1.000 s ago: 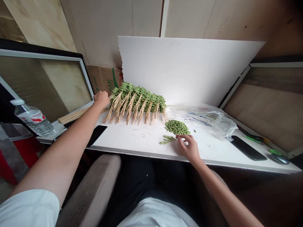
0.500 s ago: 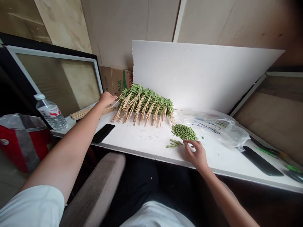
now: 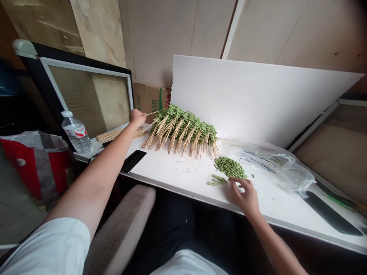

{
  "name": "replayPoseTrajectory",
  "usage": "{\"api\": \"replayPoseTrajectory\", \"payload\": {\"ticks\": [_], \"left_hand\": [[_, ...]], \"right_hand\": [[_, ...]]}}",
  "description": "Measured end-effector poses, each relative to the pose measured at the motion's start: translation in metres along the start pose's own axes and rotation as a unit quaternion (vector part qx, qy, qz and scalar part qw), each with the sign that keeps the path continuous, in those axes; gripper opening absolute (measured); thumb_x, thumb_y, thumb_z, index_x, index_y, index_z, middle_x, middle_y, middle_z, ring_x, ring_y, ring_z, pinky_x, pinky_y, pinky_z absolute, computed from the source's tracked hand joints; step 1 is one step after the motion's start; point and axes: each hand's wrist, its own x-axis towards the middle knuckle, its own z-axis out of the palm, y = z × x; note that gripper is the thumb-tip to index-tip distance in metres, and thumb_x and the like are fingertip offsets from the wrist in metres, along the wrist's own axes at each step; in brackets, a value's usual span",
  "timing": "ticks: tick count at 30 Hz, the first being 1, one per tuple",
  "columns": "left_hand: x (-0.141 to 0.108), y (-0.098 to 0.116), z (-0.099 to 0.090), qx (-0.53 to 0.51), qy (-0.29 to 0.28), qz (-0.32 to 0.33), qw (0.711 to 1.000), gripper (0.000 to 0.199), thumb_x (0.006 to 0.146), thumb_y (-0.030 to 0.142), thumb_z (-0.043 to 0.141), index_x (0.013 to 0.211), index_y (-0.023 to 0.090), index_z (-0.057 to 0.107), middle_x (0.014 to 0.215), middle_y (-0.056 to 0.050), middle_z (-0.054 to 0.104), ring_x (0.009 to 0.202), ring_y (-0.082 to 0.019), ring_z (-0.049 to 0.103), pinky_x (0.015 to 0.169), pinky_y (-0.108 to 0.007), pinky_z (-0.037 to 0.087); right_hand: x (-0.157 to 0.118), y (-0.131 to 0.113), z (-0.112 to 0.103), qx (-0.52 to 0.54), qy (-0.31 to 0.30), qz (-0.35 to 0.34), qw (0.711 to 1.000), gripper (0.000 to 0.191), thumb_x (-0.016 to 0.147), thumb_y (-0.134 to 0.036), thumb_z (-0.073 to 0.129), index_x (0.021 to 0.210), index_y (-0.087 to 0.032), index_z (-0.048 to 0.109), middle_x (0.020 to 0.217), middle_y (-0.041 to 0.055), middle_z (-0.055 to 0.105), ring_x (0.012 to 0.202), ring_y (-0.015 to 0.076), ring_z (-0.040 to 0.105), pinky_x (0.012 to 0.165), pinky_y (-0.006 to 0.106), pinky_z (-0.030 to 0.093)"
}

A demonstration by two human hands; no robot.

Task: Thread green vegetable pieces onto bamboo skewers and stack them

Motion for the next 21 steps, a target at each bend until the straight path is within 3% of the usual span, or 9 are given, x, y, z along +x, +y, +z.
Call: {"api": "replayPoseTrajectory", "payload": {"ticks": [4,9,21], "left_hand": [[-0.013,0.003,-0.002,0.022,0.063,0.015,0.998,0.041,0.102,0.043,0.05,0.114,0.015,0.077,0.116,-0.019,0.074,0.107,-0.033,0.066,0.096,-0.043,0.049],[-0.024,0.008,0.004,0.055,0.109,0.032,0.992,0.044,0.104,0.04,0.042,0.12,0.018,0.077,0.121,-0.018,0.075,0.11,-0.034,0.065,0.093,-0.042,0.05],[-0.036,0.017,0.025,0.084,0.079,0.054,0.992,0.044,0.104,0.038,0.042,0.115,0.017,0.08,0.119,-0.018,0.075,0.109,-0.035,0.064,0.093,-0.044,0.046]], "right_hand": [[0.0,-0.001,-0.001,-0.004,0.002,-0.006,1.0,0.031,0.095,-0.046,0.061,0.103,-0.024,0.081,0.098,0.0109,0.079,0.098,0.031,0.067,0.078,0.043,0.06],[0.0,0.0,-0.001,-0.006,0.004,-0.016,1.0,0.031,0.097,-0.047,0.061,0.102,-0.025,0.081,0.101,0.0105,0.08,0.098,0.031,0.068,0.079,0.044,0.06],[0.0,-0.003,0.001,-0.009,-0.005,-0.029,1.0,0.029,0.097,-0.047,0.062,0.102,-0.025,0.081,0.099,0.0102,0.08,0.1,0.0319,0.067,0.077,0.044,0.06]]}}
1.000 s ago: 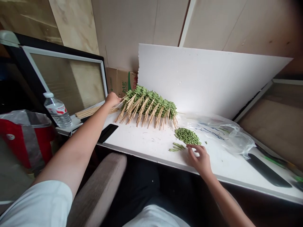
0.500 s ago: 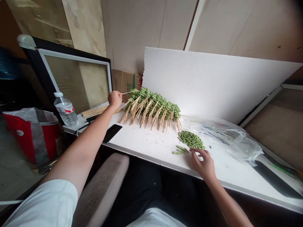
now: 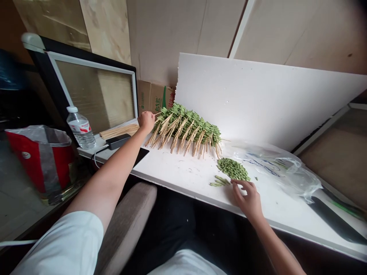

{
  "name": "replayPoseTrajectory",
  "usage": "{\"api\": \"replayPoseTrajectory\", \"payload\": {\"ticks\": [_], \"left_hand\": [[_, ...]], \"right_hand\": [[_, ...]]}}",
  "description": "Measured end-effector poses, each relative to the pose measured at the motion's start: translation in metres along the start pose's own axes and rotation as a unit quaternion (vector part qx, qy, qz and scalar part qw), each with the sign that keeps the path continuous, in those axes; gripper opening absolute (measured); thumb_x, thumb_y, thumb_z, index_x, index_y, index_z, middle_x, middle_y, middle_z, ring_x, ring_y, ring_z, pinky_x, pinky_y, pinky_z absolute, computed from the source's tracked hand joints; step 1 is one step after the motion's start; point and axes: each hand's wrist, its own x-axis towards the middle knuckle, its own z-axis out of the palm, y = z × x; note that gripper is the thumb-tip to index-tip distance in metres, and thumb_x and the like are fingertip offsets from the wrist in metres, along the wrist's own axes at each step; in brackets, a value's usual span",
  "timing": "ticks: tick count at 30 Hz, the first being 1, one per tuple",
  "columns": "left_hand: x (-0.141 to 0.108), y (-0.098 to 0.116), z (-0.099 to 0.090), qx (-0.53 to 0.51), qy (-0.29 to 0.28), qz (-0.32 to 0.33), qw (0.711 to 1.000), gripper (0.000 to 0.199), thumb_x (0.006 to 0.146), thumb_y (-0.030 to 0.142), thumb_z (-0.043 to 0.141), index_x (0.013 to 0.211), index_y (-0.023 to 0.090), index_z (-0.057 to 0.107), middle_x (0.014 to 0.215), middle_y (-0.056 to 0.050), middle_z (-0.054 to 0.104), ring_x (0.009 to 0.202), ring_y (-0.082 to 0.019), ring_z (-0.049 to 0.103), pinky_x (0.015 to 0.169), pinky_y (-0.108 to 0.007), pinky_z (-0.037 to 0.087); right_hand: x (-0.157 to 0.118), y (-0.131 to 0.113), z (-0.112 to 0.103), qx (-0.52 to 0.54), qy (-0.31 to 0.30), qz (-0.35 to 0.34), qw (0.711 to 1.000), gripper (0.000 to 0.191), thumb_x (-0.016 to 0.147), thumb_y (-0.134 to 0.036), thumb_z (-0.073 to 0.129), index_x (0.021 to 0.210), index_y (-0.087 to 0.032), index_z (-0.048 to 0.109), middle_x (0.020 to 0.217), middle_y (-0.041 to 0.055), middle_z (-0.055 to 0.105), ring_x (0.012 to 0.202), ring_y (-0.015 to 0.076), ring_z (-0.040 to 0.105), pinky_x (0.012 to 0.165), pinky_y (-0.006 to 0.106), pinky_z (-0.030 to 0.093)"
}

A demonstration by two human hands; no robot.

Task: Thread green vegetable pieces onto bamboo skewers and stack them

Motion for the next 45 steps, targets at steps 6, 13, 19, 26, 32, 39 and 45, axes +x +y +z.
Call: {"api": "replayPoseTrajectory", "payload": {"ticks": [6,13,19,26,32,39,45], "left_hand": [[-0.004,-0.004,0.008,-0.005,-0.013,0.03,0.999,0.043,0.104,0.041,0.044,0.11,0.02,0.081,0.117,-0.016,0.076,0.108,-0.034,0.064,0.094,-0.044,0.046],[-0.008,-0.016,0.01,0.002,-0.019,0.061,0.998,0.04,0.101,0.041,0.048,0.105,0.02,0.081,0.114,-0.015,0.077,0.108,-0.032,0.064,0.093,-0.043,0.047],[-0.011,-0.012,0.011,-0.02,-0.05,0.03,0.998,0.037,0.094,0.048,0.061,0.102,0.019,0.081,0.11,-0.015,0.077,0.104,-0.034,0.066,0.09,-0.043,0.051],[-0.015,0.001,0.006,0.027,-0.056,0.053,0.997,0.029,0.095,0.025,0.055,0.106,0.016,0.08,0.119,-0.017,0.072,0.11,-0.033,0.062,0.095,-0.044,0.048],[-0.01,0.002,0.004,0.04,-0.035,0.055,0.997,0.031,0.098,0.019,0.049,0.106,0.012,0.078,0.119,-0.018,0.07,0.112,-0.032,0.06,0.096,-0.043,0.046],[-0.01,-0.004,0.007,0.023,-0.038,0.057,0.997,0.03,0.097,0.034,0.055,0.104,0.015,0.078,0.117,-0.018,0.071,0.109,-0.035,0.063,0.096,-0.046,0.047],[-0.012,-0.006,-0.001,-0.004,-0.019,0.021,1.0,0.051,0.104,0.053,0.042,0.105,0.017,0.078,0.116,-0.019,0.073,0.11,-0.036,0.064,0.096,-0.045,0.047]], "right_hand": [[-0.001,0.0,0.001,-0.007,-0.002,-0.006,1.0,0.027,0.098,-0.044,0.061,0.103,-0.025,0.08,0.098,0.0097,0.08,0.1,0.0322,0.066,0.078,0.045,0.059],[-0.001,-0.001,0.002,-0.009,-0.001,-0.022,1.0,0.025,0.099,-0.043,0.061,0.102,-0.026,0.079,0.098,0.0087,0.08,0.099,0.0315,0.066,0.079,0.045,0.059],[-0.002,0.003,0.004,-0.022,-0.005,-0.039,0.999,0.024,0.1,-0.041,0.06,0.104,-0.026,0.078,0.098,0.0083,0.08,0.101,0.032,0.065,0.085,0.048,0.058],[-0.002,0.0,0.004,-0.033,-0.007,-0.041,0.999,0.023,0.099,-0.041,0.06,0.103,-0.026,0.078,0.1,0.0086,0.08,0.101,0.0327,0.065,0.09,0.05,0.057],[-0.002,-0.001,0.003,-0.038,-0.006,-0.042,0.998,0.024,0.099,-0.041,0.06,0.103,-0.027,0.078,0.098,0.0084,0.08,0.101,0.0329,0.066,0.089,0.049,0.057],[-0.002,0.003,0.005,-0.045,0.002,-0.065,0.997,0.022,0.1,-0.039,0.06,0.104,-0.026,0.077,0.097,0.0078,0.079,0.099,0.0316,0.066,0.09,0.047,0.056],[-0.002,0.004,0.006,-0.049,0.007,-0.069,0.996,0.021,0.1,-0.038,0.061,0.105,-0.026,0.077,0.098,0.0079,0.079,0.098,0.0316,0.066,0.091,0.049,0.056]]}}
